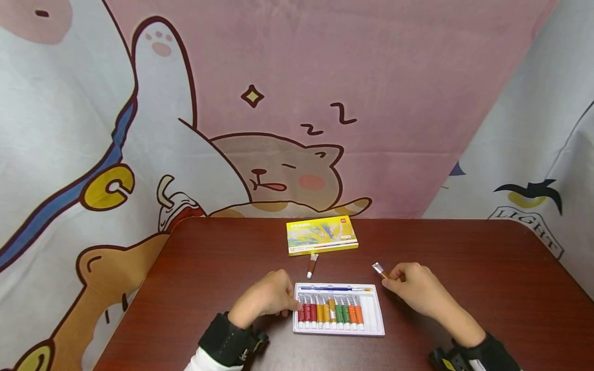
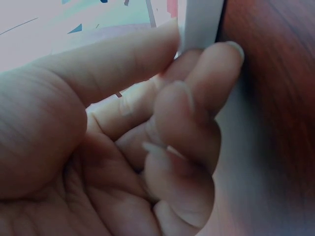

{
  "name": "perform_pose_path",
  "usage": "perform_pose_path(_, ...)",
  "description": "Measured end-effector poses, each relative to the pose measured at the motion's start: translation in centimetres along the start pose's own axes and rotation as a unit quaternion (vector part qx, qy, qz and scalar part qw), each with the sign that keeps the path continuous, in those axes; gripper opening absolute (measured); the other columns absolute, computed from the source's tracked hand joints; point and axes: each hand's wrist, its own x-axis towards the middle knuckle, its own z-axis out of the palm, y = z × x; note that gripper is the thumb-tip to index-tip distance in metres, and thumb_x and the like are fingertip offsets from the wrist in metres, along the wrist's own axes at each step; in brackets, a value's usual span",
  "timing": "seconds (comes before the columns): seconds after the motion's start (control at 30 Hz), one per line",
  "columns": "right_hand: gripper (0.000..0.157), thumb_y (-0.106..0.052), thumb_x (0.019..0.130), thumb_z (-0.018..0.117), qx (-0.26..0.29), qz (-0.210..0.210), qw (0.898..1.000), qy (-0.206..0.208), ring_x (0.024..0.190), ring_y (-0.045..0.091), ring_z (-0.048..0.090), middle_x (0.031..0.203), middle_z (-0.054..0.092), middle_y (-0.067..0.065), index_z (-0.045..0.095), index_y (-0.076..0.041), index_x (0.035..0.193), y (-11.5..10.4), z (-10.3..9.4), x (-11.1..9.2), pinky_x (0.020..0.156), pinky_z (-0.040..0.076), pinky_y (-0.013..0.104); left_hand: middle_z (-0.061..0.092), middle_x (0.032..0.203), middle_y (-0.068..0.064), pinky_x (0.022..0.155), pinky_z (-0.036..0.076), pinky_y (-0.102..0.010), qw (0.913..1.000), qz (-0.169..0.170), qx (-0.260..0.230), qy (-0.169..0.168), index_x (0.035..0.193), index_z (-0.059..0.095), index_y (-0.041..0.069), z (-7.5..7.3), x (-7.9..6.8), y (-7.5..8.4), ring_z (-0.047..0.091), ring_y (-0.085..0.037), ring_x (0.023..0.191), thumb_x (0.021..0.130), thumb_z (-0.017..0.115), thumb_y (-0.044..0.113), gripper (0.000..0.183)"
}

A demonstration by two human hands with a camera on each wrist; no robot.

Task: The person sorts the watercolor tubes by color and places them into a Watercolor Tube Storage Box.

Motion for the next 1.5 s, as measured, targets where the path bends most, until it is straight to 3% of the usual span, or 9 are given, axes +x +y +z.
perform_pose_path(0.27,0.012,-0.025,0.081,0.072,0.02,0.006,1.0,-0.01,0.055,0.01,0.045,0.062,0.056,-0.006,0.066,-0.015,0.076,-1.9,0.9,-1.4,0.049,0.039,0.027,0.061,0.047,-0.003,0.038,0.029,-0.024,1.0,-0.002,0.004,0.001,0.051,0.065,0.013,0.1,0.0,-0.1,0.048,-0.011,0.039,0.073,0.079,0.022,0.028)
perform_pose_path(0.57,0.022,-0.024,0.076,0.075,-0.005,-0.018,0.999,-0.033,0.049,0.007,0.039,0.053,0.048,-0.01,0.06,-0.021,0.06,-3.3,1.0,-2.6,0.045,0.033,0.025,0.061,0.048,-0.004,0.039,0.03,-0.024,1.0,-0.005,-0.001,-0.002,0.051,0.065,0.013,0.0,-0.1,-0.1,0.048,-0.011,0.04,0.074,0.078,0.021,0.028)
perform_pose_path(0.83,0.026,-0.025,0.074,0.076,-0.035,0.028,0.998,-0.053,0.046,0.008,0.037,0.05,0.047,-0.01,0.059,-0.022,0.054,-4.5,1.8,-3.4,0.043,0.028,0.026,0.061,0.047,-0.003,0.037,0.029,-0.024,1.0,-0.005,0.0,-0.002,0.051,0.065,0.014,0.0,0.0,-0.1,0.047,-0.01,0.038,0.074,0.078,0.022,0.028)
perform_pose_path(1.07,0.029,-0.026,0.073,0.076,-0.048,0.01,0.998,-0.047,0.045,0.008,0.04,0.048,0.048,-0.011,0.058,-0.024,0.051,-4.7,2.8,-3.7,0.041,0.03,0.028,0.062,0.048,-0.004,0.036,0.03,-0.024,1.0,0.001,-0.002,0.004,0.051,0.065,0.013,0.1,0.0,-0.1,0.049,-0.011,0.037,0.074,0.079,0.022,0.028)
perform_pose_path(1.5,0.032,-0.036,0.069,0.077,-0.086,0.035,0.995,-0.034,0.047,0.011,0.042,0.048,0.047,-0.009,0.054,-0.025,0.05,-4.9,3.6,-3.8,0.042,0.032,0.032,0.061,0.048,-0.004,0.037,0.031,-0.024,1.0,0.007,-0.003,0.0,0.052,0.066,0.014,0.0,0.0,-0.1,0.05,-0.011,0.04,0.073,0.079,0.02,0.026)
